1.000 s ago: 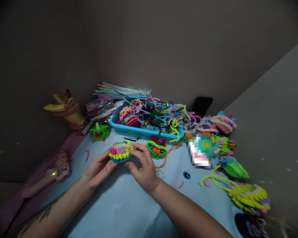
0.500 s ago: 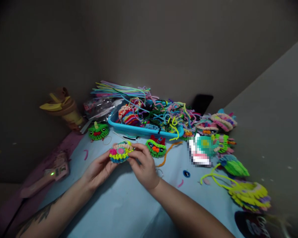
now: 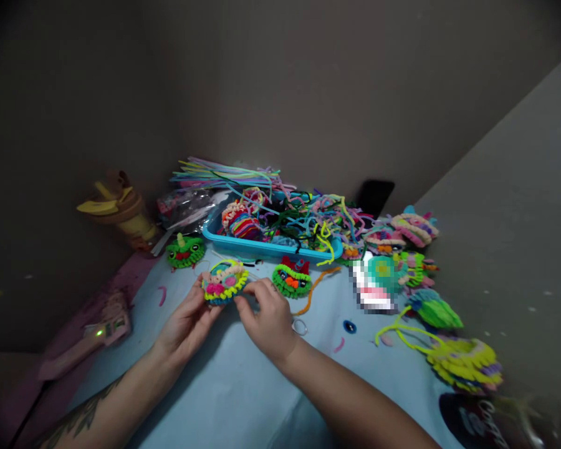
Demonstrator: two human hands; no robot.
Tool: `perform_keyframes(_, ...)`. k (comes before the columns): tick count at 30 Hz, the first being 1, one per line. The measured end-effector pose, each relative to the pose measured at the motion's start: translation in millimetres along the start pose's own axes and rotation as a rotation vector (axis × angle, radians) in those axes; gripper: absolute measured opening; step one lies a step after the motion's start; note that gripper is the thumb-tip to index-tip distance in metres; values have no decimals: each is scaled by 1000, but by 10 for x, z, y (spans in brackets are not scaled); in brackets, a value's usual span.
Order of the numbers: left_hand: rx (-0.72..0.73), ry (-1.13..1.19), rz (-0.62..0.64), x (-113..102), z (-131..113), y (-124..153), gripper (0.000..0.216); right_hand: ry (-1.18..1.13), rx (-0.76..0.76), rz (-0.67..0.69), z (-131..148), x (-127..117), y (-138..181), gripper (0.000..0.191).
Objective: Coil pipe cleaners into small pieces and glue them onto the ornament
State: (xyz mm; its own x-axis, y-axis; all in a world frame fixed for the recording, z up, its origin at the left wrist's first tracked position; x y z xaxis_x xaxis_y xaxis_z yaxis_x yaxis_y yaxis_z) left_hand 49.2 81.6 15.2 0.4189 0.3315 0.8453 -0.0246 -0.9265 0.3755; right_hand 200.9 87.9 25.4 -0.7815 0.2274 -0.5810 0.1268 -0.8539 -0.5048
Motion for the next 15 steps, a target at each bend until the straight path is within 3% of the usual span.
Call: perform_keyframes(15,-13,-146,63,-40,72,62,44,-99,139,19,-74,33,-34,10)
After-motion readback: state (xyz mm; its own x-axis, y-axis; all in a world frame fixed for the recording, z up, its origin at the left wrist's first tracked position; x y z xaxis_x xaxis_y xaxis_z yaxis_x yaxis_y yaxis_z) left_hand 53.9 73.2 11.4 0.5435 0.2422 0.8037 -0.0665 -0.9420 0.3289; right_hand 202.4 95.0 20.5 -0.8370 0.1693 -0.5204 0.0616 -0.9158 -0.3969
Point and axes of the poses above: each hand's wrist, its own y-axis away from the middle knuckle, its own x-axis out of the palm, z = x × y, the point moved 3 cm from there along -y, towards the middle knuckle, and after that the axes turned 6 degrees about y, right-handed, at the moved point
